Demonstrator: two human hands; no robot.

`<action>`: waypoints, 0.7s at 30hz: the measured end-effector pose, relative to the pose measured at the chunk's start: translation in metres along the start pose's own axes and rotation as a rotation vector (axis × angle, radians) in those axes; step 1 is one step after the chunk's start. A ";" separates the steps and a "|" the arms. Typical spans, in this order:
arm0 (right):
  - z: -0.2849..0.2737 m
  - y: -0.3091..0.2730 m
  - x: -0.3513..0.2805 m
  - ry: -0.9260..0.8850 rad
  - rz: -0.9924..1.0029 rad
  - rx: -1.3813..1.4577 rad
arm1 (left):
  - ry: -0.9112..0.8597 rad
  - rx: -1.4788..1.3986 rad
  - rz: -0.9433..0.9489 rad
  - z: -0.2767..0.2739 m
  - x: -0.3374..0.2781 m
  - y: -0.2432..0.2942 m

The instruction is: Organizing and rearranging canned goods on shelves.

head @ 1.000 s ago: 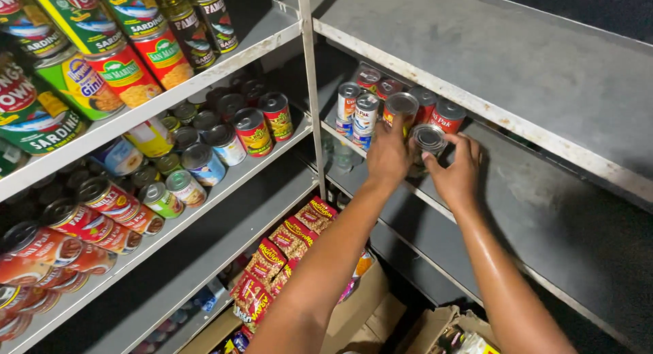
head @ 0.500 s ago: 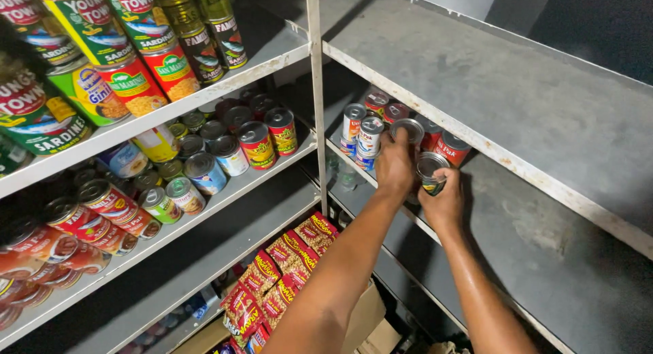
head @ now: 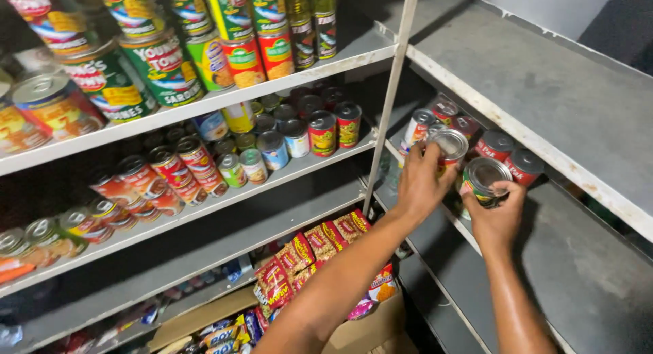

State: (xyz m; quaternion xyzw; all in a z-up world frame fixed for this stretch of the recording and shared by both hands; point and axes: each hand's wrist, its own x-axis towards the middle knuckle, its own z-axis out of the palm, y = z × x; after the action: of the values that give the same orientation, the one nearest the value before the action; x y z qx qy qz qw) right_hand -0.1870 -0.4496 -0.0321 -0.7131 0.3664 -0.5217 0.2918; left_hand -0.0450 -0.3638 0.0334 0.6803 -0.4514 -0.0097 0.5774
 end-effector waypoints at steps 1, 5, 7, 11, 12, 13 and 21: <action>0.004 -0.007 -0.002 -0.020 -0.002 0.004 | 0.013 0.006 -0.015 -0.010 -0.004 -0.006; 0.040 -0.041 -0.006 -0.090 -0.155 0.014 | 0.182 0.104 0.129 -0.064 -0.012 -0.027; 0.060 -0.062 -0.011 -0.128 -0.168 -0.013 | 0.205 0.128 0.143 -0.098 -0.016 -0.031; 0.103 -0.102 -0.025 -0.275 -0.236 0.108 | 0.302 0.182 0.135 -0.160 -0.029 -0.040; 0.116 -0.114 -0.025 -0.314 -0.224 0.126 | 0.345 0.203 0.166 -0.175 -0.027 -0.043; 0.129 -0.120 -0.027 -0.318 -0.235 0.140 | 0.358 0.214 0.171 -0.187 -0.028 -0.050; 0.227 -0.159 -0.021 -0.582 -0.381 0.211 | 0.541 0.434 0.057 -0.258 -0.036 -0.084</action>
State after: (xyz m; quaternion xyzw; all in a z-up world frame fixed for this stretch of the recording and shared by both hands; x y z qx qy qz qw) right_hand 0.0610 -0.3349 0.0189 -0.8533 0.0725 -0.3767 0.3532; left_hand 0.1218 -0.1476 0.0346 0.7524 -0.2924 0.2833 0.5178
